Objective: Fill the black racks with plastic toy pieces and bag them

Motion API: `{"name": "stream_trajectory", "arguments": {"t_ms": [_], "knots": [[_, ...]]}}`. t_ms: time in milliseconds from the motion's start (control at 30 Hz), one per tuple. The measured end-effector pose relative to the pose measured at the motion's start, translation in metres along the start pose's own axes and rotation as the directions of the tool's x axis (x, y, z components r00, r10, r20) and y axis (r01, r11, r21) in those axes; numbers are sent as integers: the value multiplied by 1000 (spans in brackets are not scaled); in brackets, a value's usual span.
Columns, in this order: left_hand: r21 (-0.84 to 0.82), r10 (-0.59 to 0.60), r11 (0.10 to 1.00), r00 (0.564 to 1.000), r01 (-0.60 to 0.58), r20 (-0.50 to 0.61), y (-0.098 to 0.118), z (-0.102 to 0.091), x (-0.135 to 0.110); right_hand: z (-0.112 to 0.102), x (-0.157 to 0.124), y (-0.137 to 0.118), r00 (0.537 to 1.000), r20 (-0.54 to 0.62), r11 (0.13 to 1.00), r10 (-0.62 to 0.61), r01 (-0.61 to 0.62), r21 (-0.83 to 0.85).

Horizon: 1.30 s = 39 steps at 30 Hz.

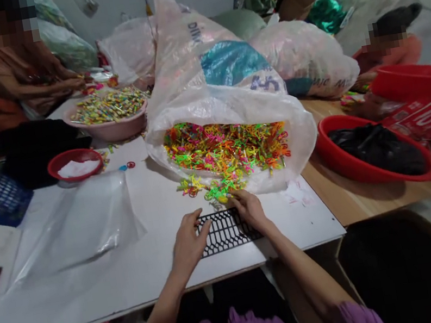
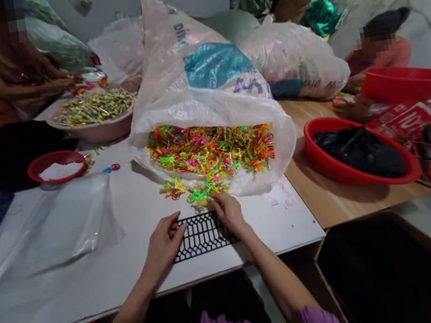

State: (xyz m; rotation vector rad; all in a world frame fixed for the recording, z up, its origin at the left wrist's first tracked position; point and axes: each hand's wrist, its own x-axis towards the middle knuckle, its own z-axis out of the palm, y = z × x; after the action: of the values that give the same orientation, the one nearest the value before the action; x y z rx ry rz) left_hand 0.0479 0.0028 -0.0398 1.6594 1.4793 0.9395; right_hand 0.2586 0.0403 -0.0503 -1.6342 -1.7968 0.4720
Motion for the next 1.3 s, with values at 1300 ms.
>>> {"name": "stream_trajectory", "arguments": {"t_ms": [1300], "knots": [[655,436,632,889,-415,142,-40,0,-57,73,-15,-72,953,261,987,-156,158,11]]}}
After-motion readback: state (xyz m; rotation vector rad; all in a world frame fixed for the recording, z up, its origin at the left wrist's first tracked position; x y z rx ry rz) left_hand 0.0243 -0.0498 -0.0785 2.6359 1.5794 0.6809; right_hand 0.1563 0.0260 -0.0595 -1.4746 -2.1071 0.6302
